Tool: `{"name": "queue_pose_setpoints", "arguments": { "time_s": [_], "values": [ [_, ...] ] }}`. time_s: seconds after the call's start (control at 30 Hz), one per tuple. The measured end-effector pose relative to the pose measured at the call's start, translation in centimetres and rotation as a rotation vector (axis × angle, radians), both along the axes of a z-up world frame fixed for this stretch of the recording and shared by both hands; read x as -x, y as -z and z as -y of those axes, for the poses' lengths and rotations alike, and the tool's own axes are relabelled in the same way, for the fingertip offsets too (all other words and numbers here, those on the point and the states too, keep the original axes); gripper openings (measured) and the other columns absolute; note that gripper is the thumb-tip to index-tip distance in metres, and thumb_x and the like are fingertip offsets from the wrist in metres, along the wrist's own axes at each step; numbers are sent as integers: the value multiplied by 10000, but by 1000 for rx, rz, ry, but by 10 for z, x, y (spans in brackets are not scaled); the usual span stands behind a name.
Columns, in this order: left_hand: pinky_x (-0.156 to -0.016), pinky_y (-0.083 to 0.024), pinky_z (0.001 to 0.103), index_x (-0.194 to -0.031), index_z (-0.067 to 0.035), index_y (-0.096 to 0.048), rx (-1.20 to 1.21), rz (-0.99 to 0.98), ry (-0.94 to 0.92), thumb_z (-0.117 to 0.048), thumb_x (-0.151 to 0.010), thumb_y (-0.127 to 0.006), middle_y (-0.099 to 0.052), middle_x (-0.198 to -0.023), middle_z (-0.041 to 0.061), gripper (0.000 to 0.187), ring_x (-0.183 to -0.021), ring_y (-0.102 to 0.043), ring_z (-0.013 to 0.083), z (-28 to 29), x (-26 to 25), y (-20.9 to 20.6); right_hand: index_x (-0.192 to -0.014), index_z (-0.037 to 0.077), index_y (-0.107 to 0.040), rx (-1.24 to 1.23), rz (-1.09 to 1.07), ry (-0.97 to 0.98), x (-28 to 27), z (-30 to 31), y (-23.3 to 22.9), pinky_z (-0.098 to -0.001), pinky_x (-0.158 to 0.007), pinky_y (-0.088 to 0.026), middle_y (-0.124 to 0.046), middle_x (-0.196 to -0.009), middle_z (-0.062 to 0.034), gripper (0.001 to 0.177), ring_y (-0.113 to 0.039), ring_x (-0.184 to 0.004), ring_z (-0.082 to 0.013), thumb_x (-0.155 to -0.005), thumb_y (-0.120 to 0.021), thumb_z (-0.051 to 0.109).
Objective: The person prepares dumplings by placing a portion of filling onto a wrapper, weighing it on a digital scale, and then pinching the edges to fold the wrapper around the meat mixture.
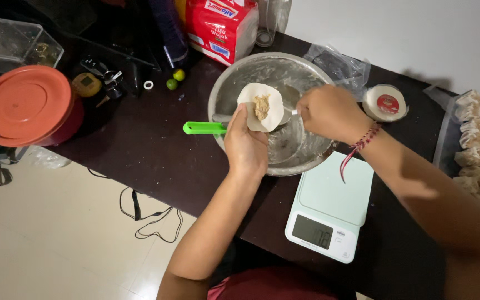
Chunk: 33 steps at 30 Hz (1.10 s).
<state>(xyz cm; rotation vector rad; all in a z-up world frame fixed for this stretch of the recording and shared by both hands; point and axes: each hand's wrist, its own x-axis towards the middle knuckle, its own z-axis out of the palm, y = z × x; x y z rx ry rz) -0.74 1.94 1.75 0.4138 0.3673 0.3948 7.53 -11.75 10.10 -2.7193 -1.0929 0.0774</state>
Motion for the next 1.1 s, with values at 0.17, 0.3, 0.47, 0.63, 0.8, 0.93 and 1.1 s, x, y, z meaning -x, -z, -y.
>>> {"name": "queue_pose_setpoints", "arguments": {
  "time_s": [0.17,0.3,0.47,0.63,0.8,0.93,1.1],
  "values": [
    [-1005,-425,443,-1319,-5,-489,-10,-15,-44,-219,-995,-456,-521,-1296,212,390,-1204,-507,307,-3,-6,11,-720,70,-694,74,41,60,-6,26,-8,-462,-599,-515,-660,-717,-149,193,-648,-689,-384,-814,-547,153],
    [-1018,-419,429,-1310,-4,-504,-25,-25,-78,-210,-987,-477,-518,-1304,213,384,-1216,-496,295,1,-7,8,-737,82,-694,103,160,134,6,37,-26,-388,-603,-527,-668,-730,-111,201,-671,-716,-322,-860,-553,155],
    [-1049,-385,431,-1337,-34,-486,-36,-34,-65,-225,-985,-480,-478,-1359,197,401,-1261,-456,289,1,1,2,-699,78,-692,189,123,108,5,28,-11,-392,-583,-523,-648,-660,-97,200,-660,-648,-306,-819,-563,172],
    [-1026,-405,449,-1330,-5,-485,6,-17,-103,-191,-992,-457,-503,-1316,210,387,-1220,-487,305,2,-6,14,-650,45,-687,251,110,78,1,13,6,-400,-508,-516,-629,-580,-115,198,-652,-574,-309,-751,-606,195],
    [-1031,-400,455,-1330,-6,-481,-7,-6,-69,-197,-995,-458,-494,-1323,227,386,-1230,-483,307,3,-7,13,-674,-77,-661,104,-37,62,9,3,-6,-414,-512,-509,-618,-593,-213,248,-628,-587,-346,-768,-613,147],
    [-1035,-399,443,-1352,-8,-456,-28,-1,-55,-207,-1002,-441,-480,-1341,210,402,-1241,-473,291,2,-7,12,-596,10,-639,64,-21,56,9,6,-6,-384,-483,-499,-609,-552,-149,230,-611,-544,-301,-784,-566,123],
    [-1028,-377,410,-1388,-54,-423,-62,-42,-21,-257,-990,-467,-478,-1357,154,449,-1257,-458,229,2,-6,12,-623,17,-634,165,189,83,-5,13,8,-435,-501,-505,-603,-585,-157,238,-630,-590,-331,-719,-631,234]
  ]
}}
